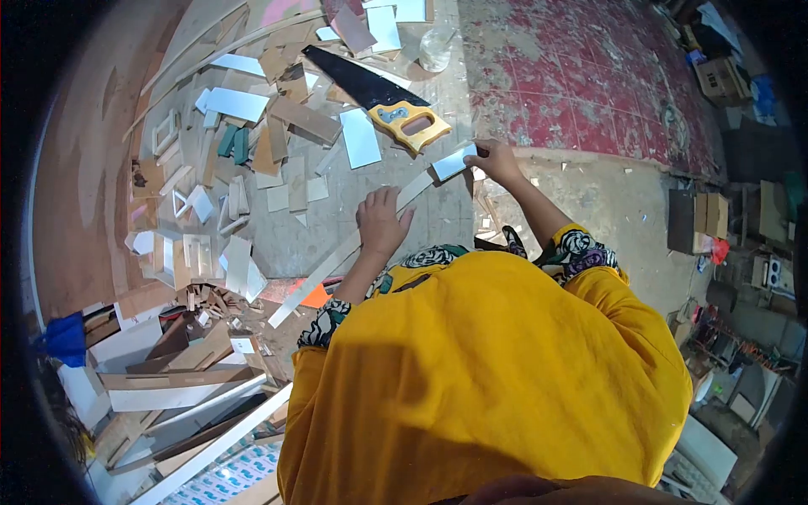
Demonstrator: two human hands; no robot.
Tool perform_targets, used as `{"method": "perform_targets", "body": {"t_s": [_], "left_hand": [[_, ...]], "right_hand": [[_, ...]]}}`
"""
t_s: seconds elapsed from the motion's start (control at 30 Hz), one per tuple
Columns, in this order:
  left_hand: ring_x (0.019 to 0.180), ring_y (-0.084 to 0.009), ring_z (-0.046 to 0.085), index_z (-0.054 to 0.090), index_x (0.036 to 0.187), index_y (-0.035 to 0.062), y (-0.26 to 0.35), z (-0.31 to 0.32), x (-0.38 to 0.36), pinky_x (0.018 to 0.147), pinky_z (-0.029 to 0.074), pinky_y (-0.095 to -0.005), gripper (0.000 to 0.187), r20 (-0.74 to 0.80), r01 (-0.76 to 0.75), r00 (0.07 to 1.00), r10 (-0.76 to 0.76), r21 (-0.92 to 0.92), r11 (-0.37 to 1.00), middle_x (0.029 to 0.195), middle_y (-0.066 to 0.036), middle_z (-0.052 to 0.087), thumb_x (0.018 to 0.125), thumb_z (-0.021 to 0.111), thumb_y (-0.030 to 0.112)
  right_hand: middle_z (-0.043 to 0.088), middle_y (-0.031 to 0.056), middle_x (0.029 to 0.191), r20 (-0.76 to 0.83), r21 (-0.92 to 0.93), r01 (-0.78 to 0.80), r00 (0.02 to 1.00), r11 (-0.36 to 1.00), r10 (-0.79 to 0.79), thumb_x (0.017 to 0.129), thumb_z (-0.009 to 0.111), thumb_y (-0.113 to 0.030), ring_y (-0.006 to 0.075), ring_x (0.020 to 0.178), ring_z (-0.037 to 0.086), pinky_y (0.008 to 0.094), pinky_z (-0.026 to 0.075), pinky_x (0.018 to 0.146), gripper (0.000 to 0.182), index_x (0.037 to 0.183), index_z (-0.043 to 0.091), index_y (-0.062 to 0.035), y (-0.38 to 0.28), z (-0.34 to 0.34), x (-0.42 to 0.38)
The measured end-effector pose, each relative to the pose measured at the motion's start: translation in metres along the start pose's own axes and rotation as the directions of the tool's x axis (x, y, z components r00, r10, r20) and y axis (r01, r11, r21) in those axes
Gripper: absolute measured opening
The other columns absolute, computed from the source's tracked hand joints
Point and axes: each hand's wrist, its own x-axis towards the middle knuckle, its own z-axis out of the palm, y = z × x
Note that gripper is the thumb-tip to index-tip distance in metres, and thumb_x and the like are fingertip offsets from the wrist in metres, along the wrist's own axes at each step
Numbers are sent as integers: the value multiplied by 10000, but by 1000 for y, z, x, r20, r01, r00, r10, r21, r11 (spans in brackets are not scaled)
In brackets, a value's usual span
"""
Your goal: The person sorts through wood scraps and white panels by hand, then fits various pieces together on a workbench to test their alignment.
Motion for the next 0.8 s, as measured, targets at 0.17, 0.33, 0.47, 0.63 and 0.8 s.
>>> {"method": "perform_targets", "body": {"t_s": [0.17,0.33,0.47,0.63,0.8], "left_hand": [[1033,-280,493,559,1048,69,10,19,23,855,384,-387,357,46,-117,992,115,42,992,1072,-79,559,745,669,221],[1007,-293,517,539,1064,63,13,20,31,852,411,-385,391,154,-20,987,36,-104,994,1044,-104,573,709,689,131],[952,-315,540,504,1139,49,11,26,30,814,444,-389,450,137,-116,980,141,-180,977,971,-130,591,730,674,127],[912,-326,558,545,1135,22,29,15,44,789,458,-404,409,189,64,982,-26,-201,978,948,-146,595,795,640,230],[884,-326,577,614,1022,16,21,32,47,764,468,-411,371,113,-10,993,31,-178,984,935,-150,602,803,640,315]], "right_hand": [[633,128,797,-231,1,196,954,981,-190,686,742,-241,251,714,612,345,477,669,321,935,672,-52,14,14,-15],[650,123,856,-278,112,186,949,976,-149,688,743,-189,209,742,630,307,500,700,417,1082,653,-87,9,15,-22],[650,128,895,-231,150,136,968,979,-99,686,737,-170,206,742,635,301,506,699,462,1131,636,-103,7,13,-22],[642,144,941,-231,131,130,968,983,-97,689,724,-165,221,731,638,312,511,688,488,1162,618,-110,11,17,-22],[635,150,957,-224,143,147,968,979,-113,692,723,-180,239,748,631,317,506,692,501,1174,609,-109,15,18,-21]]}}
